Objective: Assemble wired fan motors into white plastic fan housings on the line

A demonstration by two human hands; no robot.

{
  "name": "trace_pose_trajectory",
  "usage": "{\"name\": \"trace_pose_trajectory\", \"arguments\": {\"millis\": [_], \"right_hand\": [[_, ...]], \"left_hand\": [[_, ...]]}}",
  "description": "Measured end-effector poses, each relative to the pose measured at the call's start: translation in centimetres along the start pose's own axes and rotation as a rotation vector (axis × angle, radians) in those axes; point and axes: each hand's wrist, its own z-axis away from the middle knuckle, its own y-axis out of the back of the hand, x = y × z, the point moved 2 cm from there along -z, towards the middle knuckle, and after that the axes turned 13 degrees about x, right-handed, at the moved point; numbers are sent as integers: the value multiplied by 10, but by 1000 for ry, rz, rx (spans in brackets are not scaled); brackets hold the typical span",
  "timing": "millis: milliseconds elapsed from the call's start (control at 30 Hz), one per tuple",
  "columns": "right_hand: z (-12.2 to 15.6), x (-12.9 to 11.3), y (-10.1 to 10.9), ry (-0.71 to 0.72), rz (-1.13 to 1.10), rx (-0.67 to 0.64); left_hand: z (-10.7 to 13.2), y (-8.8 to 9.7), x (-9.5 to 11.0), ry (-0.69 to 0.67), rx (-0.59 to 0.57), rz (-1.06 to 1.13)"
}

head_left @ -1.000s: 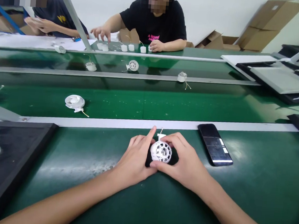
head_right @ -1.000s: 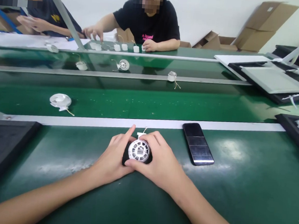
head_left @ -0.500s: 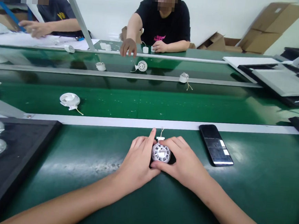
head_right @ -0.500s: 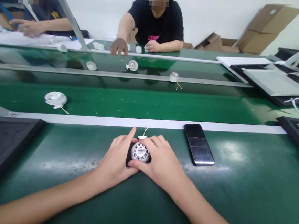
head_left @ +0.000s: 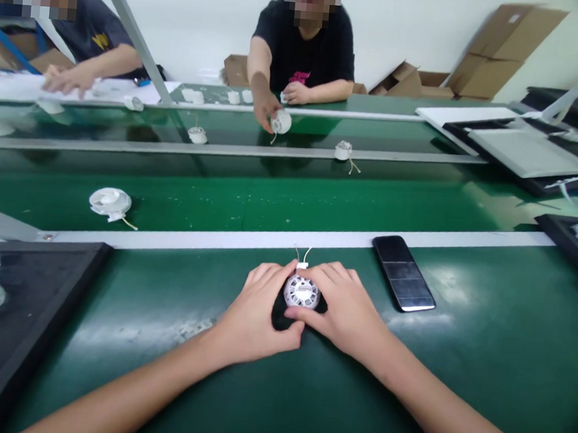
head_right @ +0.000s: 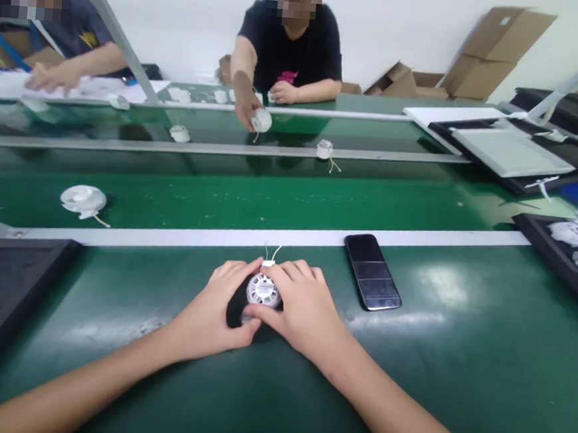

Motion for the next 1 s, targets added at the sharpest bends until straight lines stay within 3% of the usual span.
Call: {"name": "trace_pose_trajectory", "arguments": {"millis": [133,233,367,533,667,833,933,1000], "right_hand": [[-1,-2,4,33,-119,31],[1,-4,7,59,-248,142],[5,-4,8,54,-332,203],[4,-3,10,-37,-528,156],[3,-2,5,-84,-601,140],[12,4,-7,-186,-621,237],[15,12,-11,-242,-591,283],[14,19,-14,-274,-532,228]], "left_hand": [[-7,13,3,242,98,263],[-13,11,7,446,55,605],[-17,5,14,504,2,845],[-19,4,15,399,70,795],[-18,0,13,390,135,800],[-13,-11,14,349,160,737],[-33,0,4,166,152,341],[-58,23,-14,97,177,-5]]}}
